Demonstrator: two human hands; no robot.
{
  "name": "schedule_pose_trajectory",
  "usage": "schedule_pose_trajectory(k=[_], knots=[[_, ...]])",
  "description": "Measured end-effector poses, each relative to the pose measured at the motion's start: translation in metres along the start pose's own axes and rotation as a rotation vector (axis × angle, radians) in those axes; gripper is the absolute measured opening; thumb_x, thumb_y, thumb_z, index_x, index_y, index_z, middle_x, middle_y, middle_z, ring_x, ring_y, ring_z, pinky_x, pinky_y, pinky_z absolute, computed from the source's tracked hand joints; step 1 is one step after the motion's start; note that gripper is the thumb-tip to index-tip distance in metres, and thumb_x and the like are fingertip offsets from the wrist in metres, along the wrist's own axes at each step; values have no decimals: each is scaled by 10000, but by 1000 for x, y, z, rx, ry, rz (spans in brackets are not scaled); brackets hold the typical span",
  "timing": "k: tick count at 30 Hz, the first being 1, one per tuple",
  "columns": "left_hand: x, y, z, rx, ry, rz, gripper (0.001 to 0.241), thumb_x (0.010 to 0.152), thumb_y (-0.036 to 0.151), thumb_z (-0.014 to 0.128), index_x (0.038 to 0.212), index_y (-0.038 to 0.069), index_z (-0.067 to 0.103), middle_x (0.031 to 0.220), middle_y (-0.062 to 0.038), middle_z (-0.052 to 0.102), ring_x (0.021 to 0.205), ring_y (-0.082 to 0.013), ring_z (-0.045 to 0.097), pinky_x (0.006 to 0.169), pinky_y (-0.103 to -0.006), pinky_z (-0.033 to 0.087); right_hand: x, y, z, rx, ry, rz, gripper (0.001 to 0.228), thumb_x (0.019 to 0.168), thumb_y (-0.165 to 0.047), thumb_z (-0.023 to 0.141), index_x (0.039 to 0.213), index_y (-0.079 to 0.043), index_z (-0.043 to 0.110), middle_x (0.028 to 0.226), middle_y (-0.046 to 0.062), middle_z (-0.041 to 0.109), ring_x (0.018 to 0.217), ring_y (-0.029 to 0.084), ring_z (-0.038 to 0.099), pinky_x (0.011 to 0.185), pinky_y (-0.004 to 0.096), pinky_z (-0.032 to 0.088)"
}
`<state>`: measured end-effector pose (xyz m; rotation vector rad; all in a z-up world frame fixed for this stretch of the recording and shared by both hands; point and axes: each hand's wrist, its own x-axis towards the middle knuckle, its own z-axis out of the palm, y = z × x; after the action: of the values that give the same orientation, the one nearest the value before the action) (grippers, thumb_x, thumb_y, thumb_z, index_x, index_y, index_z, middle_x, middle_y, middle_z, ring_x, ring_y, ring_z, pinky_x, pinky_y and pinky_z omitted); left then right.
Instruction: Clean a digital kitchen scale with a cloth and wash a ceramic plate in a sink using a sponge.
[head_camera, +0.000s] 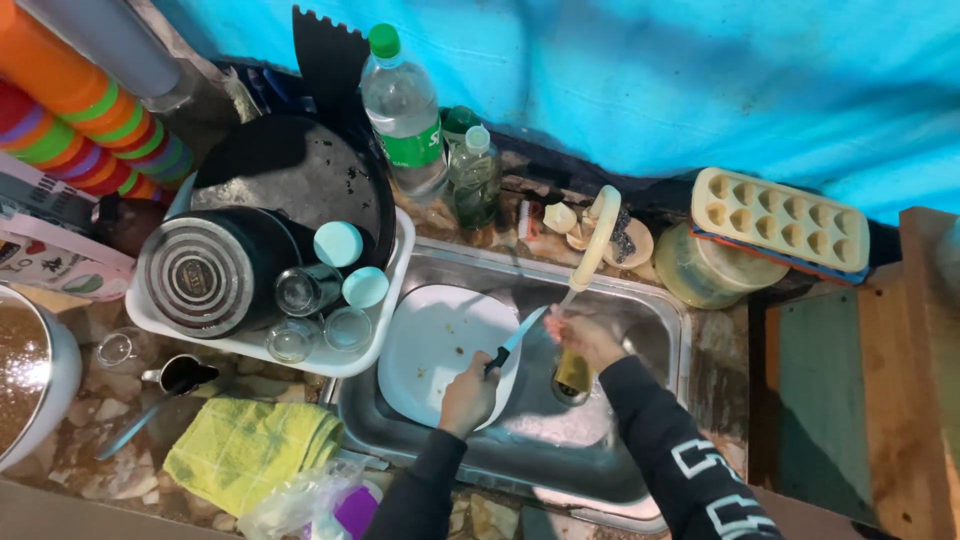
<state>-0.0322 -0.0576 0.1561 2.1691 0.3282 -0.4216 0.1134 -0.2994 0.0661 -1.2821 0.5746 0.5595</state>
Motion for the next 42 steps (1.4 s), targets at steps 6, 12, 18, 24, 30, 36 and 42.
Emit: schedule_pose_trajectory(k=[6, 12, 18, 24, 30, 36, 42], knots=[[10, -8, 17, -14, 41, -5, 252, 970, 365, 590, 1135, 179, 555, 921, -217, 732, 893, -485, 669, 769, -588, 497, -41, 23, 32, -152, -113, 126, 105, 911, -86, 678, 981, -42, 743, 838, 99, 762, 682, 142, 726, 615, 278, 601], [11, -9, -61, 204, -113, -38, 339, 953, 352, 621, 1244, 178, 606, 988, -180, 720, 954, -412, 691, 813, -535, 525, -27, 8, 24, -72, -104, 111, 175, 929, -84, 776, 997, 73, 741, 831, 126, 745, 637, 164, 667, 599, 288, 559], [-25, 60, -197, 383, 434, 65, 294, 837, 373, 738, 1044, 163, 743, 891, -153, 753, 845, -370, 726, 737, -500, 562, -3, 78, 8, -137, -67, -164, 115, 896, -107, 763, 947, -4, 763, 807, 83, 718, 644, 155, 658, 583, 285, 522], [29, 121, -296, 439, 801, 130, 335, 938, 298, 762, 1104, 52, 606, 860, -212, 718, 799, -434, 702, 666, -552, 525, -27, 123, 62, -978, 30, 138, 460, 943, -489, 713, 961, -29, 699, 847, 191, 748, 755, 294, 753, 720, 402, 607], [143, 129, -327, 647, 936, 428, 274, 843, 254, 833, 1004, 78, 698, 841, -202, 726, 761, -442, 701, 626, -546, 537, -5, 169, 45, -995, 176, -269, 418, 873, -259, 738, 1218, -56, 618, 1139, 186, 718, 1104, 362, 666, 927, 441, 529], [224, 119, -346, 417, 904, 453, 193, 754, 203, 849, 891, 104, 754, 902, -205, 733, 839, -422, 711, 764, -488, 581, -49, 151, 11, -668, 153, -174, 317, 908, -221, 686, 1186, -94, 602, 968, 64, 708, 868, 231, 678, 822, 393, 525], [278, 109, -350, 481, 900, 347, 383, 716, 210, 898, 938, -12, 679, 909, -275, 703, 854, -486, 684, 736, -541, 565, -114, 78, 5, -465, 150, -403, 265, 1044, -319, 604, 1161, -86, 553, 791, 107, 561, 732, 183, 523, 693, 362, 450]])
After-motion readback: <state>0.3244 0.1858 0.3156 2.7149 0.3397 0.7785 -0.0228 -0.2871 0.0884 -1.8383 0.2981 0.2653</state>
